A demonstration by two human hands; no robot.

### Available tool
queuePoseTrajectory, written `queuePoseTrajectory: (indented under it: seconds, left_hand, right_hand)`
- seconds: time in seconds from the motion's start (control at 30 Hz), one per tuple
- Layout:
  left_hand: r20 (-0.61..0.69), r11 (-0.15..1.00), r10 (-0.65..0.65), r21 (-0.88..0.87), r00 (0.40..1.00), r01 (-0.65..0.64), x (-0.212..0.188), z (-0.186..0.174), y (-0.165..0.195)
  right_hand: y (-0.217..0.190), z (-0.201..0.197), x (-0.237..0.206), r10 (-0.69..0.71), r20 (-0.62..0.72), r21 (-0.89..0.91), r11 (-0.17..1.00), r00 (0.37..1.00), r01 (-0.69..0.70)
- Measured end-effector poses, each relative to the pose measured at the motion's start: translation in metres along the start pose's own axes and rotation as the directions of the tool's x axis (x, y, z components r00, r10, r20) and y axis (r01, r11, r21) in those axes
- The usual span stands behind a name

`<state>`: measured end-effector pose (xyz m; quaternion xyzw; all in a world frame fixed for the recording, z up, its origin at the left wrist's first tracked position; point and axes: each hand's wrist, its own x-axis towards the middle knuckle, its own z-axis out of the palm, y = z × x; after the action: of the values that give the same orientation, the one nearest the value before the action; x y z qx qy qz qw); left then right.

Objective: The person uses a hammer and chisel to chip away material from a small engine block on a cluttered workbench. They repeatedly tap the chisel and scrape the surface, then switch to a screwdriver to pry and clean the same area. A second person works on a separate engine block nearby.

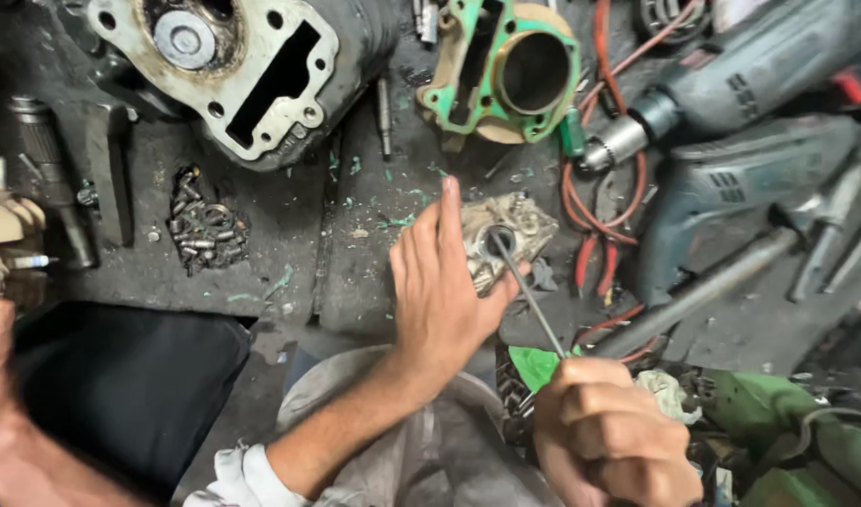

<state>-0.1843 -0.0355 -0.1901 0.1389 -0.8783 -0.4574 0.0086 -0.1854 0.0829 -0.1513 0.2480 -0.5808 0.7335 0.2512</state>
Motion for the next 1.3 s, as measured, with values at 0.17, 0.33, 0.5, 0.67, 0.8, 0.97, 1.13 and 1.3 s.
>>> queuePoseTrajectory:
  seconds: [0.17, 0.33, 0.5, 0.67, 0.8, 0.97, 1.13, 1.3]
  left_hand:
    - [-0.037, 1.000, 0.018, 0.027, 0.999, -0.017, -0.003, -0.009, 0.004]
    - [-0.027, 0.999, 0.017, 0.035, 0.999, -0.016, -0.006, -0.015, 0.000]
    - [-0.046, 0.999, 0.025, 0.042, 0.999, -0.024, 0.003, -0.023, -0.008]
    - [-0.026, 0.999, 0.019, 0.036, 0.999, -0.018, 0.012, -0.025, -0.017]
    - [0.015, 0.999, 0.044, 0.004, 0.999, -0.044, 0.015, -0.015, -0.029]
    - [0.003, 0.998, 0.060, -0.005, 0.998, -0.060, 0.023, -0.005, -0.038]
    - [0.023, 0.998, 0.028, -0.050, 0.999, -0.026, 0.017, -0.004, -0.044]
    - [0.026, 0.999, 0.010, -0.049, 1.000, -0.009, -0.005, -0.004, -0.048]
  right_hand:
    - [-0.019, 0.025, 0.030, -0.006, 0.041, 0.126, 0.992, 0.999, 0.000]
    - [-0.033, 0.046, 0.039, 0.149, 0.365, -0.159, 0.983, 0.919, -0.096]
    - [-0.025, 0.065, 0.038, 0.206, 0.352, -0.277, 0.955, 0.913, -0.108]
    - [-0.019, 0.065, 0.029, 0.345, 0.365, -0.310, 0.921, 0.865, -0.237]
    - [-0.006, 0.030, 0.022, 0.386, 0.574, -0.232, 0.923, 0.722, -0.308]
    - [-0.005, -0.011, -0.012, 0.467, 0.504, -0.330, 0.882, 0.727, -0.338]
    - [0.015, 0.005, -0.051, 0.322, 0.364, -0.234, 0.940, 0.874, -0.248]
    - [0.033, 0.057, -0.063, 0.128, 0.223, -0.231, 0.970, 0.966, -0.075]
